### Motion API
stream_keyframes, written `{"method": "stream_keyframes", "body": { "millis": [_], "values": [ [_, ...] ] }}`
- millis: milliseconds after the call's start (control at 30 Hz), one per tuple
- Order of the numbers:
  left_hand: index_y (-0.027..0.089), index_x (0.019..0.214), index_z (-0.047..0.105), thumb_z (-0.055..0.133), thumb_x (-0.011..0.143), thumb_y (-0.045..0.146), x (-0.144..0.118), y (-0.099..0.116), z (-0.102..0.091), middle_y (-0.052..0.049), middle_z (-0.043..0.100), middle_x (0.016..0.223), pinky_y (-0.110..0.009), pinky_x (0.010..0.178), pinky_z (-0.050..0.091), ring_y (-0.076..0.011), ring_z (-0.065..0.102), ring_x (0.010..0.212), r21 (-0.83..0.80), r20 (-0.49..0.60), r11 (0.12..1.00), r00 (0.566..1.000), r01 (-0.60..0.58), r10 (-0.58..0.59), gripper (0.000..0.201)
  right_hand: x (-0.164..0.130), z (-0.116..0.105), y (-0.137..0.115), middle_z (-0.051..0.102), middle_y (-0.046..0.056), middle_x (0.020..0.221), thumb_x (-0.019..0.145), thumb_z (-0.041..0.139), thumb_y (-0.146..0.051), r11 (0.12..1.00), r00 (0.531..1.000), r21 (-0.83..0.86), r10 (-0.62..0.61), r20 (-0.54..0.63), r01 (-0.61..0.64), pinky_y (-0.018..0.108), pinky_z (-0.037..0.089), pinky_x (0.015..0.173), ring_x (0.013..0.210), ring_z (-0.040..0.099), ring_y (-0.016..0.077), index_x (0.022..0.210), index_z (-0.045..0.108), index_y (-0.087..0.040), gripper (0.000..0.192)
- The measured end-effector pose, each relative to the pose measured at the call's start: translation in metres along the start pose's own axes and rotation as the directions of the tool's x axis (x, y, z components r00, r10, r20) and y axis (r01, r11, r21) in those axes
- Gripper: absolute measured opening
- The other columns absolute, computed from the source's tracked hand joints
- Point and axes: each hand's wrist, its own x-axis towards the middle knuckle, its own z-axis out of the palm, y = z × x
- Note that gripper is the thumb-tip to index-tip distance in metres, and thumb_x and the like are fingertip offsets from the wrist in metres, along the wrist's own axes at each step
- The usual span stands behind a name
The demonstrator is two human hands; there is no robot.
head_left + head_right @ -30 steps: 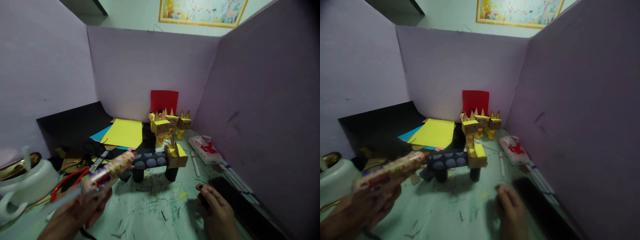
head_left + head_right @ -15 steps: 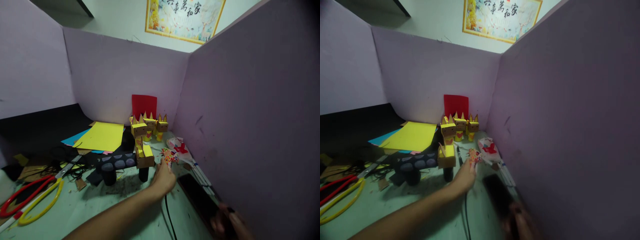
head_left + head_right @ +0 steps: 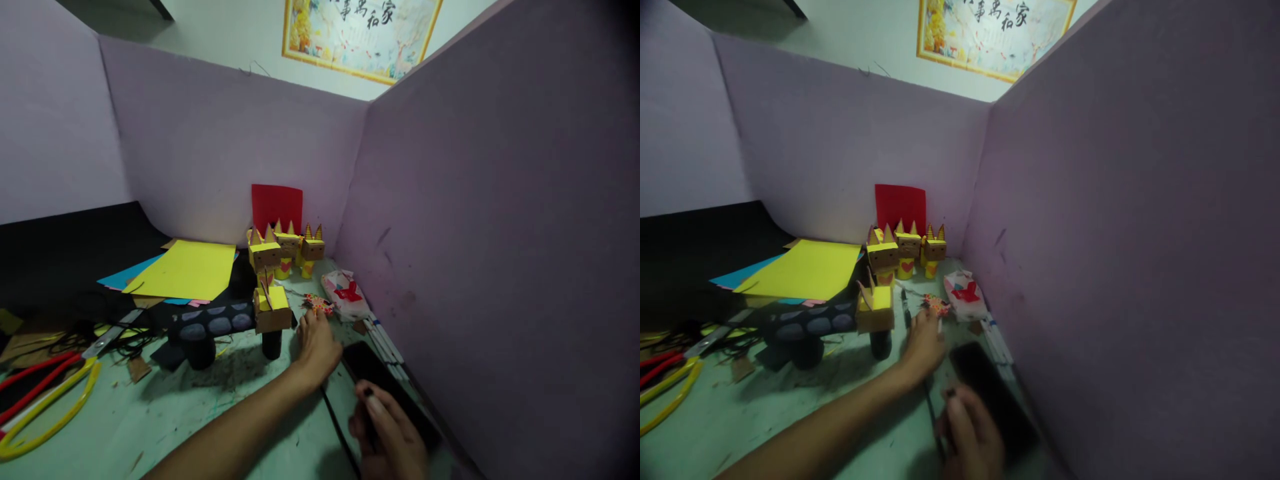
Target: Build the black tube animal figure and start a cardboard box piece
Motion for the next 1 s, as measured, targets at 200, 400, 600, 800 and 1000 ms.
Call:
{"method": "stream_keyframes", "body": {
  "millis": [200, 400, 600, 800, 1000],
  "values": [
    [0.015, 0.08, 0.07, 0.05, 0.076, 0.019, -0.074, -0.027, -0.085, -0.007, 0.065, 0.083, -0.027, 0.076, 0.044, -0.0185, 0.059, 0.081, -0.436, -0.037, 0.856, 0.956, -0.277, 0.29, 0.021, -0.011, 0.046, -0.013, 0.053, -0.003, 0.056, 0.056, 0.077, -0.031, 0.921, 0.947, 0.285, 0.196, 0.254, -0.267, 0.017, 0.035, 0.05, 0.051, 0.042, 0.0066, 0.071, 0.07, -0.018, 0.022],
    [0.019, 0.086, 0.072, 0.063, 0.07, 0.03, -0.108, -0.073, -0.143, -0.005, 0.06, 0.08, -0.027, 0.069, 0.043, -0.0193, 0.056, 0.078, -0.647, 0.133, 0.751, 0.949, -0.136, 0.286, 0.022, -0.028, 0.084, 0.005, 0.045, -0.003, 0.055, 0.057, 0.075, -0.032, 0.868, 0.749, 0.169, 0.287, 0.597, -0.467, 0.018, 0.032, 0.051, 0.052, 0.038, 0.0067, 0.064, 0.067, -0.014, 0.02],
    [0.018, 0.073, 0.075, 0.069, 0.063, 0.024, -0.112, -0.105, -0.16, -0.003, 0.053, 0.071, -0.024, 0.061, 0.039, -0.0158, 0.051, 0.072, -0.733, 0.161, 0.68, 0.969, -0.01, 0.187, 0.013, -0.036, 0.117, 0.023, 0.051, 0.001, 0.067, 0.054, 0.077, -0.033, 0.901, 0.64, 0.027, 0.287, 0.713, -0.433, 0.024, 0.035, 0.058, 0.059, 0.044, 0.0101, 0.053, 0.064, -0.015, 0.023],
    [0.017, 0.052, 0.069, 0.076, 0.053, 0.018, -0.109, -0.12, -0.169, 0.001, 0.049, 0.058, -0.022, 0.056, 0.036, -0.0109, 0.047, 0.06, -0.867, 0.174, 0.489, 0.977, 0.094, 0.12, 0.006, -0.037, 0.136, 0.022, 0.052, 0.0, 0.066, 0.049, 0.08, -0.029, 0.921, 0.611, -0.106, 0.332, 0.718, -0.375, 0.021, 0.034, 0.055, 0.063, 0.048, 0.0103, 0.05, 0.064, -0.015, 0.021],
    [0.014, 0.05, 0.065, 0.079, 0.045, 0.023, -0.108, -0.131, -0.176, 0.001, 0.051, 0.054, -0.02, 0.049, 0.031, -0.0093, 0.045, 0.053, -0.898, 0.247, 0.386, 0.968, 0.209, 0.049, 0.018, -0.027, 0.135, 0.037, 0.057, 0.0, 0.072, 0.045, 0.083, -0.035, 0.978, 0.739, -0.206, 0.118, 0.663, 0.028, 0.021, 0.037, 0.052, 0.058, 0.047, 0.0097, 0.072, 0.069, -0.021, 0.034]
  ]
}}
